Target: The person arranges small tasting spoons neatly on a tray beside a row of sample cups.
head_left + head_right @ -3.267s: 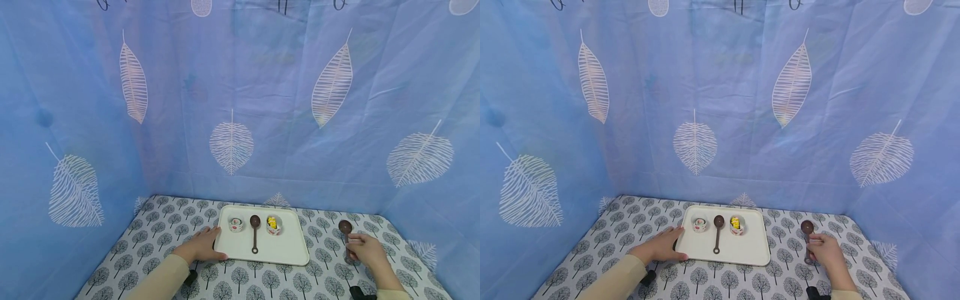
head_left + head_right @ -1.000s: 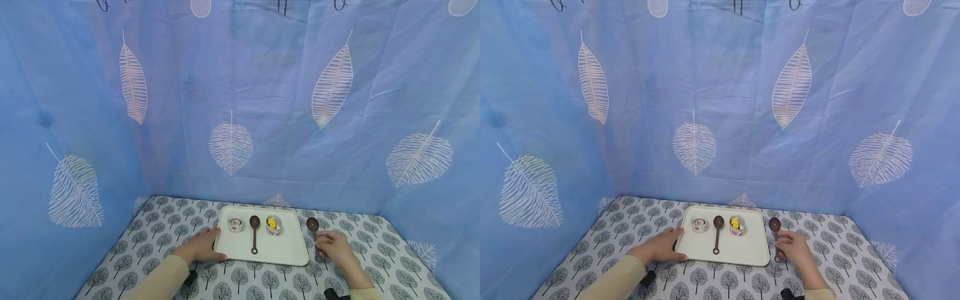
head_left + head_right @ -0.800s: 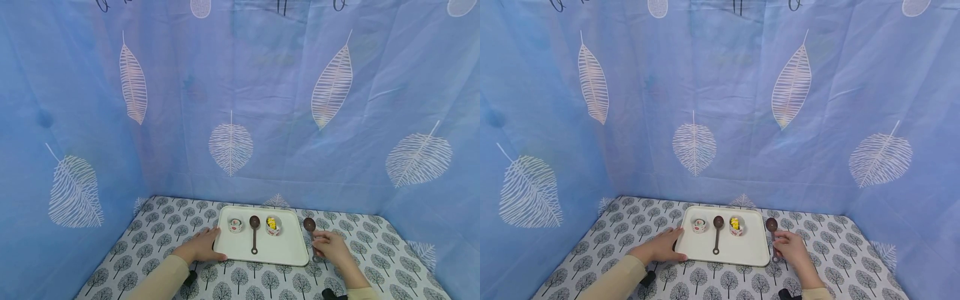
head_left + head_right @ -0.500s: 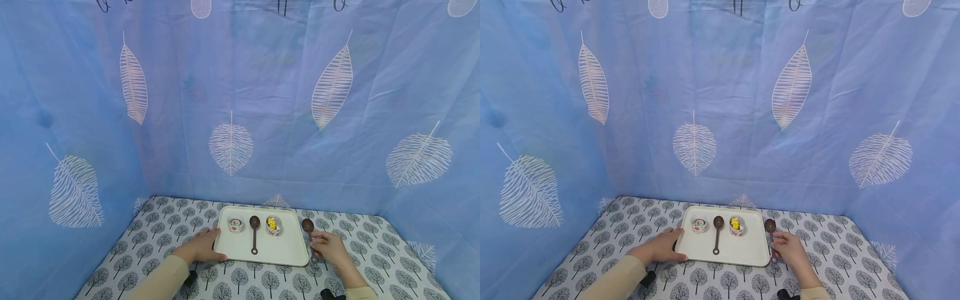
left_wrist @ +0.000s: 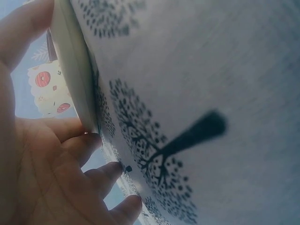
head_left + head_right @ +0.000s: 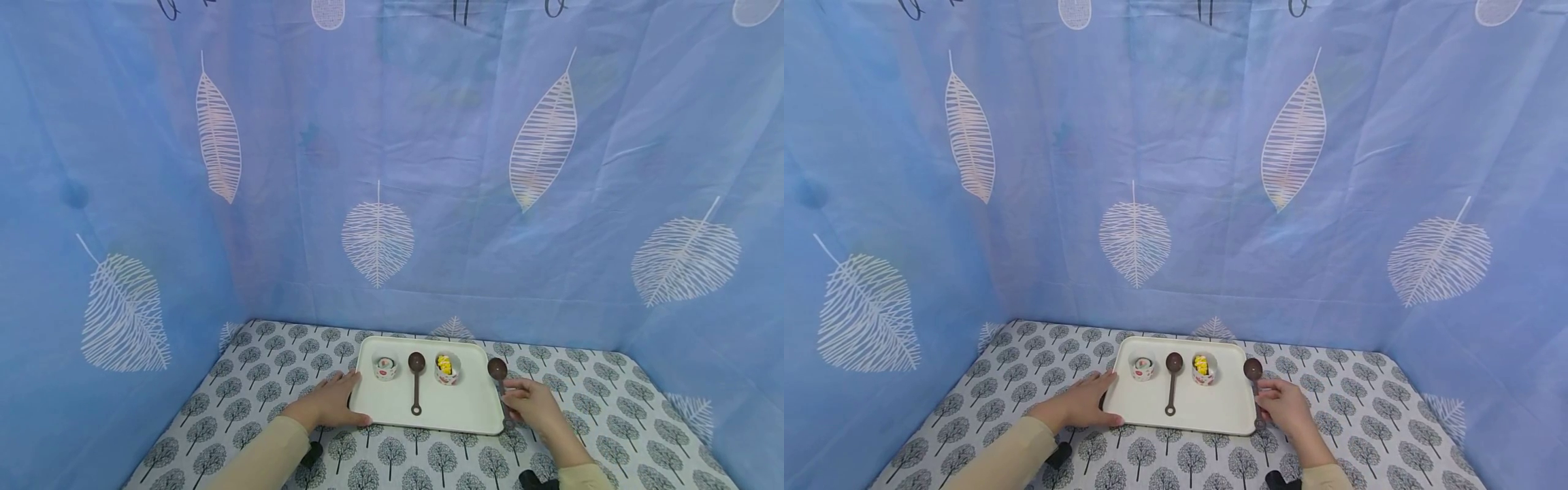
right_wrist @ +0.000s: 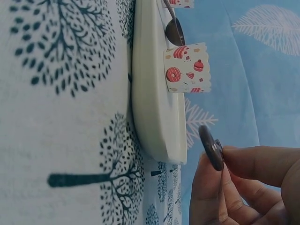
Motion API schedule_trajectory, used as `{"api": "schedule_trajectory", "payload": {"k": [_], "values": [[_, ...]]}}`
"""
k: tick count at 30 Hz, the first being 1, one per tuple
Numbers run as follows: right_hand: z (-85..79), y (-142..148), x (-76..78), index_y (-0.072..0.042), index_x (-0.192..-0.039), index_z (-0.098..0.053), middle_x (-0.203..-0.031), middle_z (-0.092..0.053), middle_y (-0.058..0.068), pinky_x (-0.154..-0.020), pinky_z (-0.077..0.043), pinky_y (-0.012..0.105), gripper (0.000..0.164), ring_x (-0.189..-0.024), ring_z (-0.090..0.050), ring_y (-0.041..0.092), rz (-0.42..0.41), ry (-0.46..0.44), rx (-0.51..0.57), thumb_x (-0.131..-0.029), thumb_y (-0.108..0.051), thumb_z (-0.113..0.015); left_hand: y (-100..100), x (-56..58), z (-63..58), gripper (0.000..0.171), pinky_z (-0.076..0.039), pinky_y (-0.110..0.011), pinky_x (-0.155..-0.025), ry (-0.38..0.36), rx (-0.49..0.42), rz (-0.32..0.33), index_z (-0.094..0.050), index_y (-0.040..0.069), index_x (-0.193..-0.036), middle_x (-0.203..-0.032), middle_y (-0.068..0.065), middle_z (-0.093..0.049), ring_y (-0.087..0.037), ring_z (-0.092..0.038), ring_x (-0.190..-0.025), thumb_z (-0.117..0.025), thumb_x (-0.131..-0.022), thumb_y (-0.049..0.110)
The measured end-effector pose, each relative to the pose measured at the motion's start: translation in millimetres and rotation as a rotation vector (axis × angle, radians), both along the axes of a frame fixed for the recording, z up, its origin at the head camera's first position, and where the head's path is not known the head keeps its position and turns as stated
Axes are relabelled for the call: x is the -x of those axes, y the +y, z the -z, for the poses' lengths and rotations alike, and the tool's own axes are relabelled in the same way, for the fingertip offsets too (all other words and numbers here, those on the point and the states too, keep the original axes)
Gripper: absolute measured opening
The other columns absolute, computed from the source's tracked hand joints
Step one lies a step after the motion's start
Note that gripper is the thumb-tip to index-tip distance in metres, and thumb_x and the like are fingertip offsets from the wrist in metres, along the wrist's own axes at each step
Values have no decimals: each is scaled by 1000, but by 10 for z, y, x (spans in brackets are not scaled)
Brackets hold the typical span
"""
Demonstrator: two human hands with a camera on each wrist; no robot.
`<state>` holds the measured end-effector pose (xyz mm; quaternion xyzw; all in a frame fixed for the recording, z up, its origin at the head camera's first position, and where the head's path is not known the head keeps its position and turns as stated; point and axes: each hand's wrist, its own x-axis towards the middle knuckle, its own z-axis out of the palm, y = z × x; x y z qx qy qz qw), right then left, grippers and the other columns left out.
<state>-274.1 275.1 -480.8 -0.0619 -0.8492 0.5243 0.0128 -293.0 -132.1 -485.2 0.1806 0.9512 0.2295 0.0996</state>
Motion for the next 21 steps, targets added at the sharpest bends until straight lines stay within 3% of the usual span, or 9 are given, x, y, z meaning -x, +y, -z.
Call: {"api": "schedule_trajectory", "payload": {"k": [11,21], "values": [[28,-71,47,11,-128,-58,-94,-71,9,-58,-56,31,37,-67,-64,18,-8,12,-55,-93,1,-65,2,27,23,105,-19,-61,-118,8,20,-1,-32,3,-156,-159,-18,-33,-45,-25,-147,-77,-79,59],[59,-109,131,13,-128,-58,-95,-70,13,-57,-56,32,36,-66,-62,18,-16,11,-54,-94,2,-63,1,16,12,105,-19,-63,-118,8,9,5,-33,1,-155,-159,-19,-34,-46,-26,-146,-78,-79,57]]}}
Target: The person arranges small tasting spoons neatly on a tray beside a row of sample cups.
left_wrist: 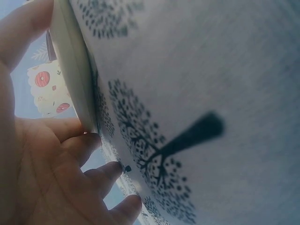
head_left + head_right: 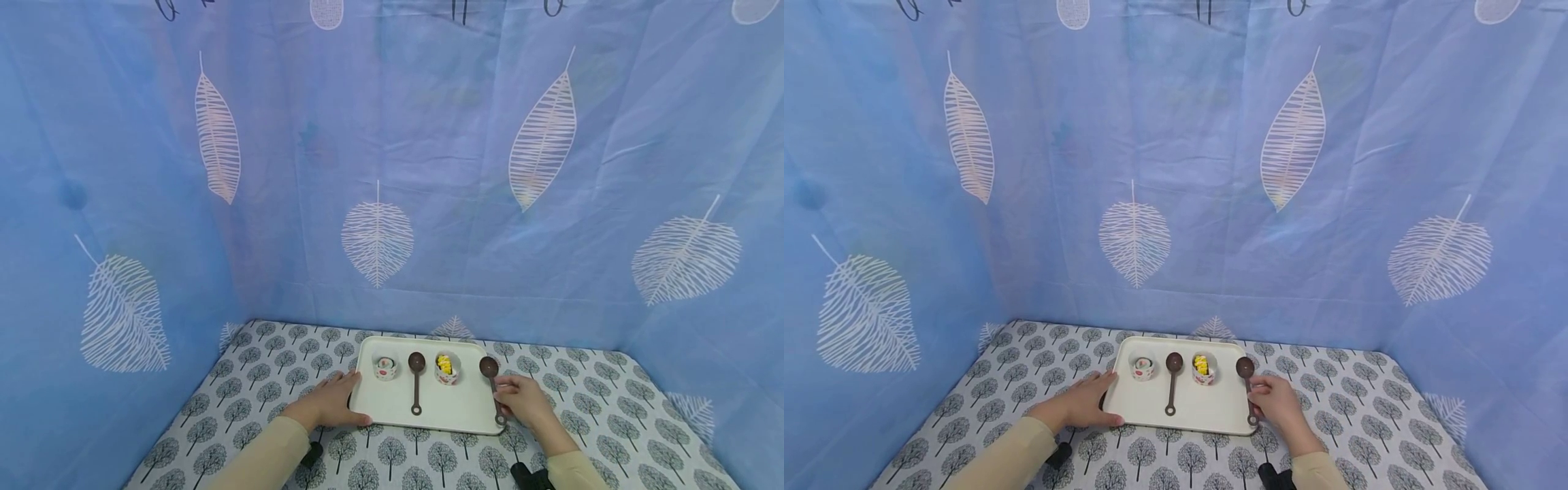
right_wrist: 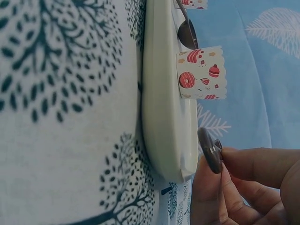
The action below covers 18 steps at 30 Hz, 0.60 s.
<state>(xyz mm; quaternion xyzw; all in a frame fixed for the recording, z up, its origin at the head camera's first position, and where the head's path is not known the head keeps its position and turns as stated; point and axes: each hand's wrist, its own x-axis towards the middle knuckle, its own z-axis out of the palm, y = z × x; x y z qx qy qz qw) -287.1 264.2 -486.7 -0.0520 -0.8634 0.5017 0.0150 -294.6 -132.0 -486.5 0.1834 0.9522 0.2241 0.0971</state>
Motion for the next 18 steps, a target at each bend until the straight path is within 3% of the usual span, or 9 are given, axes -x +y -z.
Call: {"api": "schedule_trajectory", "payload": {"k": [18], "values": [[20,-102,120,12,-121,-61,-91,-71,13,-54,-53,31,31,-59,-61,17,-13,2,-49,-92,3,-65,-1,3,7,106,-18,-63,-118,1,-2,3,-32,0,-155,-159,-19,-32,-47,-24,-147,-78,-79,58]]}}
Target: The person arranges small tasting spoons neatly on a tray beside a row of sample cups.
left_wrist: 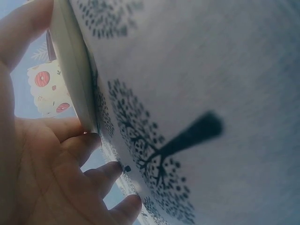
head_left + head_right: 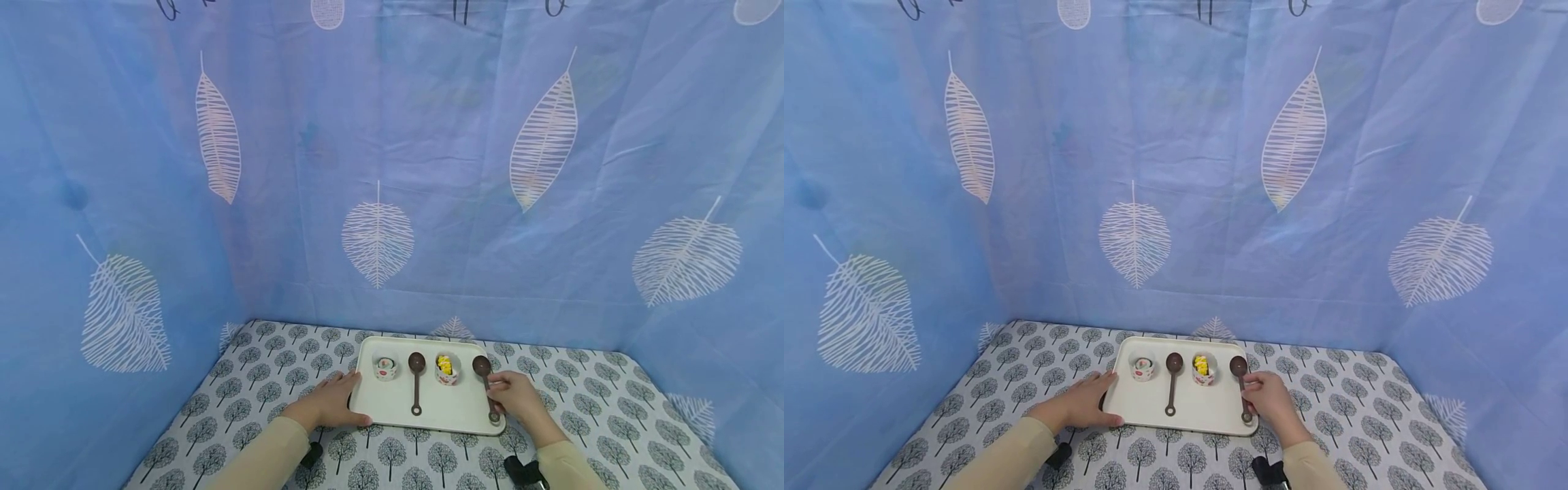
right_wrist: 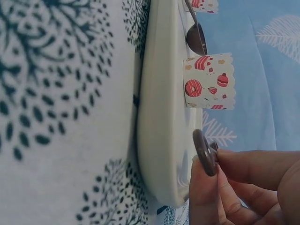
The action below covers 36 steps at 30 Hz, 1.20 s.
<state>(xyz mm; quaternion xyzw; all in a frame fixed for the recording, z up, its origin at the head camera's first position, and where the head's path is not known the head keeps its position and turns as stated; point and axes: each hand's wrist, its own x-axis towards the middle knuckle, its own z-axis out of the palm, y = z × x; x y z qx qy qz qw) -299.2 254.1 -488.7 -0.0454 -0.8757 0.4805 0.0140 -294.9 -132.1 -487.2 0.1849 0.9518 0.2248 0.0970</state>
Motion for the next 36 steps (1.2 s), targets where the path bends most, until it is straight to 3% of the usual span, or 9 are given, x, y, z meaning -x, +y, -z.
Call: {"api": "schedule_trajectory", "payload": {"k": [36], "values": [[31,-119,103,11,-116,-65,-89,-69,11,-59,-58,32,29,-69,-64,18,-20,-20,-144,-89,3,-67,-13,22,46,107,-18,-63,-118,4,-6,-8,-33,3,-156,-159,-18,-33,-46,-25,-147,-78,-78,59]]}}
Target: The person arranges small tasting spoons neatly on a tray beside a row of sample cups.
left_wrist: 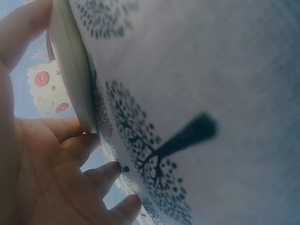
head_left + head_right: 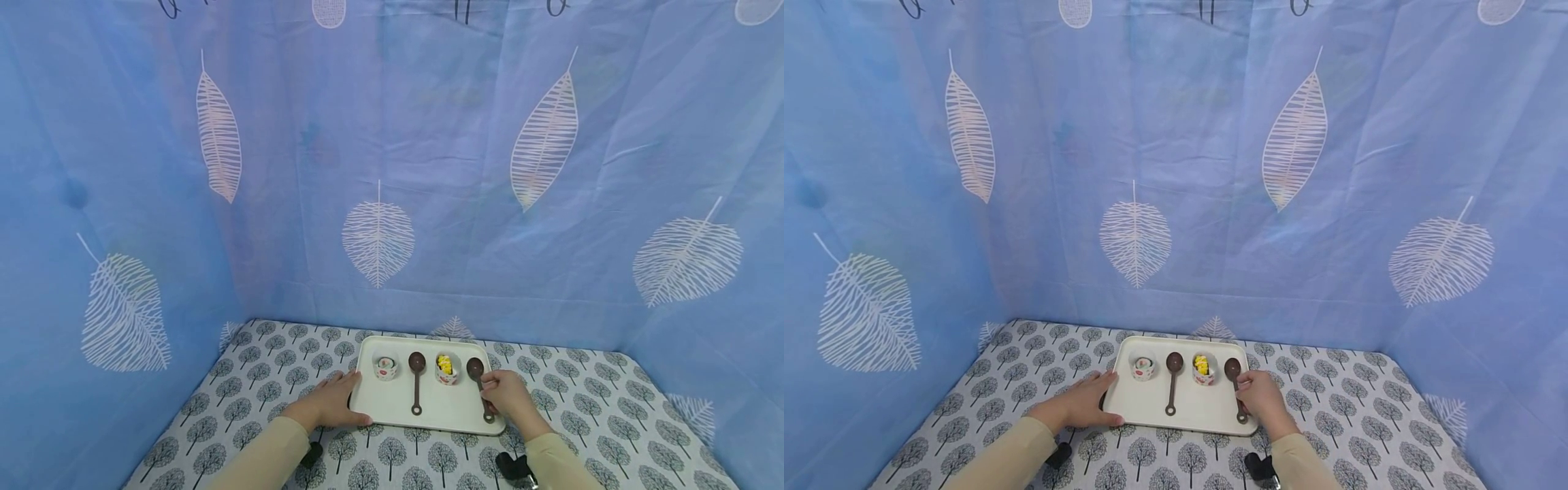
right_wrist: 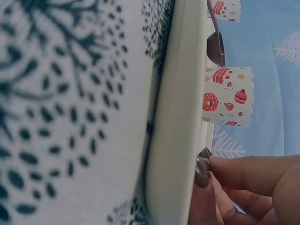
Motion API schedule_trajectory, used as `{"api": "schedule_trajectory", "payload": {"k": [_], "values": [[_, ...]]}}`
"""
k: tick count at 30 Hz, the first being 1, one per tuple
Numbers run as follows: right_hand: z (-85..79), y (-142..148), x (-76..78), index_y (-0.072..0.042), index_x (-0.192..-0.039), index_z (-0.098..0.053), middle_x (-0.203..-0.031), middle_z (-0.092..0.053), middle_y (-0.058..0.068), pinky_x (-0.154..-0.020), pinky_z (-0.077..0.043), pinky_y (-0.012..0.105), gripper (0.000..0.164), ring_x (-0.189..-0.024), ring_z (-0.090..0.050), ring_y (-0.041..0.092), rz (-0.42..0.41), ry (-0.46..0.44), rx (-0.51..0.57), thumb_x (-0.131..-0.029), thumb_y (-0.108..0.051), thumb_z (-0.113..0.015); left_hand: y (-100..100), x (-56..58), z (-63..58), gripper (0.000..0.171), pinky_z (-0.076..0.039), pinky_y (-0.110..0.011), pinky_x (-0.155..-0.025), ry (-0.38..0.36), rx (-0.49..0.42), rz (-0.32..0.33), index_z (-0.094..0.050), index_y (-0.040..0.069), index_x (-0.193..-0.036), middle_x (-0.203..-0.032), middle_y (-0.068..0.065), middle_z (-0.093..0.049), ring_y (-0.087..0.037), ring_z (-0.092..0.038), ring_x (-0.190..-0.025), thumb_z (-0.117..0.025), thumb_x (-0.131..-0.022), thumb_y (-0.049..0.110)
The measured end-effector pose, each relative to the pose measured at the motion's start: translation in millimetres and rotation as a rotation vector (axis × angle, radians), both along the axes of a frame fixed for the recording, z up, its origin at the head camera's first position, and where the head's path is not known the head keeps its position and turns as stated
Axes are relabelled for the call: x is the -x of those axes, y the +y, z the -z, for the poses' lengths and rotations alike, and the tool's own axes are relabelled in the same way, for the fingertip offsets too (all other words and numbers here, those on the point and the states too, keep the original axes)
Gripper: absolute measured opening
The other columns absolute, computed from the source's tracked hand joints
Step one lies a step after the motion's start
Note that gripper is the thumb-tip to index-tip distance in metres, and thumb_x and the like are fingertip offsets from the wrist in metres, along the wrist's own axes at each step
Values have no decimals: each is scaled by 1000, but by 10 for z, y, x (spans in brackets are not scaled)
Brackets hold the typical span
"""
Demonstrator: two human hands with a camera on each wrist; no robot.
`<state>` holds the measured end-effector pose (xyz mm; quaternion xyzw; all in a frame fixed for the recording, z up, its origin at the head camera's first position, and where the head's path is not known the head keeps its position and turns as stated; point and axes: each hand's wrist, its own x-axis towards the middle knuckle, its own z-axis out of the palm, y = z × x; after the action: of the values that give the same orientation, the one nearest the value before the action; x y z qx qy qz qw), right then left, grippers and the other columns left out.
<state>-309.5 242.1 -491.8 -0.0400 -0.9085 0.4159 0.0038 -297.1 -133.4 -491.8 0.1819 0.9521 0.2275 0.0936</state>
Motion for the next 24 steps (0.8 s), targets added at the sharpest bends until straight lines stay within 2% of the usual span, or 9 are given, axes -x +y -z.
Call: {"api": "schedule_trajectory", "payload": {"k": [11,24], "values": [[-52,-47,-31,11,-118,-63,-90,-69,13,-58,-57,33,30,-66,-65,18,2,-15,-36,-89,2,-67,-5,46,44,107,-17,-63,-118,-7,16,-2,-30,3,-157,-160,-18,-32,-45,-24,-147,-77,-79,61],[-3,-44,-10,11,-115,-64,-88,-67,12,-59,-58,33,28,-68,-64,18,20,-3,-11,-88,3,-67,5,-8,-21,107,-18,-63,-118,-11,6,-3,-31,3,-156,-160,-19,-32,-45,-25,-147,-77,-78,60]]}}
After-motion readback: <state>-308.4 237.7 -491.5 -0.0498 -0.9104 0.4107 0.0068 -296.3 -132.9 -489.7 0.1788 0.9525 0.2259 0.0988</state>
